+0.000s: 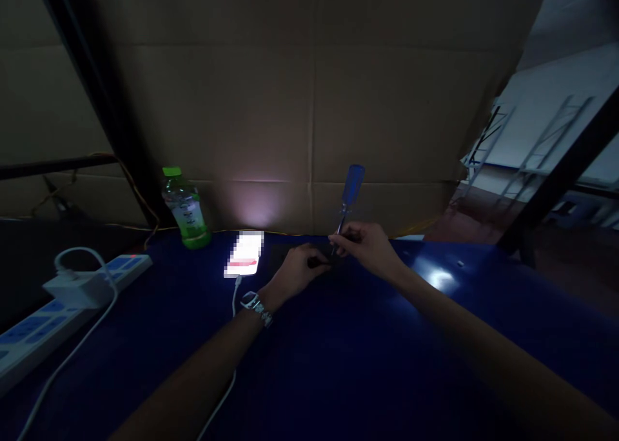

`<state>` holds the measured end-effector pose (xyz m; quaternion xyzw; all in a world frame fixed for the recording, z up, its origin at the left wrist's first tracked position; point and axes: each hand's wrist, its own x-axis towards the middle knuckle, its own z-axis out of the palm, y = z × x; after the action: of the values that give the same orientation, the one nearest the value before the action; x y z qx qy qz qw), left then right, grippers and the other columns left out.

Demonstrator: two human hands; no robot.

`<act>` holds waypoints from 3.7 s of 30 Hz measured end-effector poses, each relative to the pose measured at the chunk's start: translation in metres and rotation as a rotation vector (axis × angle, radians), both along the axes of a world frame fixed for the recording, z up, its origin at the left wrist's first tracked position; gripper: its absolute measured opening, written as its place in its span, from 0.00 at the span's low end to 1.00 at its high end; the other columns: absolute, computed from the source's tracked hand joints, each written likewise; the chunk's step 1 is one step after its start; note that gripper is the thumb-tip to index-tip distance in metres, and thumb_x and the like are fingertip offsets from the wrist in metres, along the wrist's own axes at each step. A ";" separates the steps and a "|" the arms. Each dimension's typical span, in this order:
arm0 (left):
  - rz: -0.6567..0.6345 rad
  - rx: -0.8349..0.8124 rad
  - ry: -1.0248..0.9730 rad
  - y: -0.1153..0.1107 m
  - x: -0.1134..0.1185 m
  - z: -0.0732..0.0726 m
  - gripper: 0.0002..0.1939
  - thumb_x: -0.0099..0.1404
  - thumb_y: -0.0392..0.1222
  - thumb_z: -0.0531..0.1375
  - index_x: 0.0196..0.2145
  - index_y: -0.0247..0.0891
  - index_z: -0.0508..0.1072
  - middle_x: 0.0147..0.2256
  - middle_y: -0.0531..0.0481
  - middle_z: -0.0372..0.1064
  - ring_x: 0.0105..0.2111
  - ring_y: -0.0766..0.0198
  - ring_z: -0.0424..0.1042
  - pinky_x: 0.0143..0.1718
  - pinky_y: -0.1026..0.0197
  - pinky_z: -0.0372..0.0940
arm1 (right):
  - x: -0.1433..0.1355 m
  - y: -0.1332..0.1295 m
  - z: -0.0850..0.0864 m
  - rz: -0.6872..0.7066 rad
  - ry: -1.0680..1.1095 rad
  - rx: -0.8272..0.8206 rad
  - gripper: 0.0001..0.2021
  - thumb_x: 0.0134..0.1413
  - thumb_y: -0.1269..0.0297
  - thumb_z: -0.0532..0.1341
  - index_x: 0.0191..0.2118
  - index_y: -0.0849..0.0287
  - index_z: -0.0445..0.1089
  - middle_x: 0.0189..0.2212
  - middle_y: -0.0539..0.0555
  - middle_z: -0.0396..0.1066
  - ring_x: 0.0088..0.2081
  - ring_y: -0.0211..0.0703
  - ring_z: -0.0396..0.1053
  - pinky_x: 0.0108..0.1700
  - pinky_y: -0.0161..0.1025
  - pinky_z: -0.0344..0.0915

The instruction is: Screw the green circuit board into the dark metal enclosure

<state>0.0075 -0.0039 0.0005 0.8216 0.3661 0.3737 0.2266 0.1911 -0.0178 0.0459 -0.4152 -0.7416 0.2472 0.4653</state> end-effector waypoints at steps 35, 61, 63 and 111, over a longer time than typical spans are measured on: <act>-0.028 -0.067 -0.268 -0.003 0.013 0.003 0.08 0.61 0.42 0.63 0.35 0.35 0.76 0.34 0.48 0.76 0.33 0.62 0.74 0.36 0.61 0.66 | -0.007 0.005 0.001 -0.060 0.103 0.095 0.13 0.51 0.56 0.65 0.25 0.58 0.64 0.20 0.47 0.66 0.20 0.36 0.67 0.24 0.35 0.64; -0.189 0.188 0.202 0.005 -0.014 0.003 0.07 0.62 0.34 0.60 0.34 0.39 0.79 0.35 0.48 0.72 0.34 0.64 0.71 0.38 0.60 0.64 | -0.005 0.005 -0.011 -0.080 0.101 0.105 0.15 0.56 0.53 0.61 0.28 0.55 0.57 0.19 0.46 0.66 0.21 0.39 0.71 0.24 0.36 0.67; -0.213 0.251 0.279 0.005 -0.015 0.004 0.07 0.63 0.33 0.59 0.34 0.39 0.79 0.36 0.48 0.72 0.36 0.62 0.71 0.39 0.60 0.63 | -0.006 0.005 -0.012 -0.081 0.114 0.112 0.15 0.56 0.53 0.62 0.28 0.55 0.57 0.19 0.46 0.65 0.21 0.39 0.70 0.24 0.36 0.66; -0.099 0.078 0.502 0.026 -0.012 0.013 0.37 0.52 0.54 0.68 0.58 0.48 0.66 0.57 0.43 0.57 0.55 0.47 0.61 0.56 0.44 0.57 | 0.015 -0.045 -0.056 -0.010 0.528 -0.392 0.14 0.52 0.53 0.64 0.35 0.56 0.63 0.22 0.49 0.69 0.18 0.39 0.69 0.20 0.39 0.68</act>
<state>-0.0049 0.0220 0.0135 0.9136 0.3556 0.1604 0.1148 0.2059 -0.0625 -0.0105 -0.4222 -0.5315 0.4822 0.5538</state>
